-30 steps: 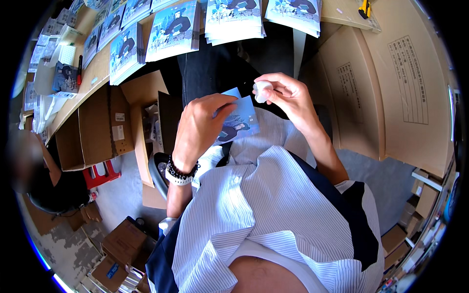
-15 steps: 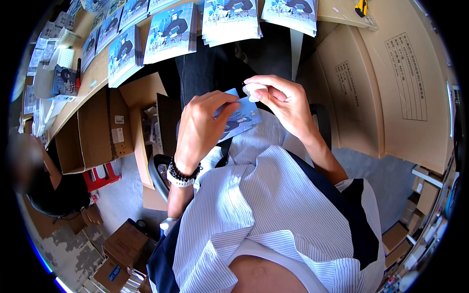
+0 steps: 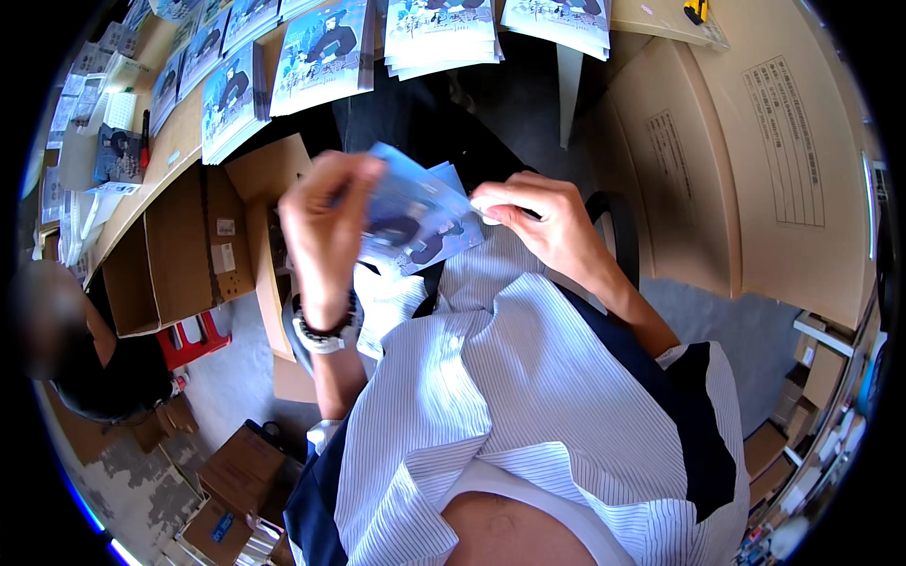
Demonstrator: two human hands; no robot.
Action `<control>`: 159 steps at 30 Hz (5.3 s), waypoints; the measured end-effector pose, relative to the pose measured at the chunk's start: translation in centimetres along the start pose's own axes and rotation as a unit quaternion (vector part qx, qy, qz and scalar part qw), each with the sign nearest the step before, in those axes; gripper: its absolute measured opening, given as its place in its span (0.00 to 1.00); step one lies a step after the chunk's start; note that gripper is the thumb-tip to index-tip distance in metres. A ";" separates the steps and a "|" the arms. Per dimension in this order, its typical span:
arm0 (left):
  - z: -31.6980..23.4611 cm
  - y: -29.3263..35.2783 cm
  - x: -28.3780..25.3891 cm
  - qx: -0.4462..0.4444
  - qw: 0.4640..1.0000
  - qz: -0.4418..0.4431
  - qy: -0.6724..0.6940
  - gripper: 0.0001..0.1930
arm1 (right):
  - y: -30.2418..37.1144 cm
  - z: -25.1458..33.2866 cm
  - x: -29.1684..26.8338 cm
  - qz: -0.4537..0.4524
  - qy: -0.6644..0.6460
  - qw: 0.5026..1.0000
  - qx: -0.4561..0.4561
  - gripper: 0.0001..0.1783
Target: The person sits at a desk and wipes the surface of small blue cards with a white cloth. They handle the cards one by one, wiping each side before placing them into a stack on the table. The person repeats this process for multiple cards throughout the clip.
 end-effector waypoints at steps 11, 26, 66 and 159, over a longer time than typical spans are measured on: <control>-1.6 2.2 1.9 0.028 0.960 0.219 -0.172 0.07 | 1.6 -3.0 -2.2 -0.048 -0.051 0.993 0.092 0.13; 3.4 -0.1 5.4 -0.005 0.924 0.208 -0.322 0.26 | 0.9 -4.1 0.1 -0.026 -0.116 0.989 0.089 0.12; -2.2 -0.7 1.2 -0.026 0.979 0.175 -0.103 0.06 | -5.0 1.6 -1.5 -0.084 -0.099 0.989 -0.077 0.14; -0.9 -2.0 2.0 -0.038 0.968 0.201 -0.145 0.08 | -2.6 -2.0 -1.5 -0.078 -0.241 0.967 0.014 0.13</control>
Point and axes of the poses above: each hand's wrist, its own y-axis away from the middle knuckle, its own x-axis out of the palm, z = x × y, the point moved 1 cm from there along -y, towards the middle knuckle, and after that the axes turned 14 degrees about z, right-handed, at the moved point
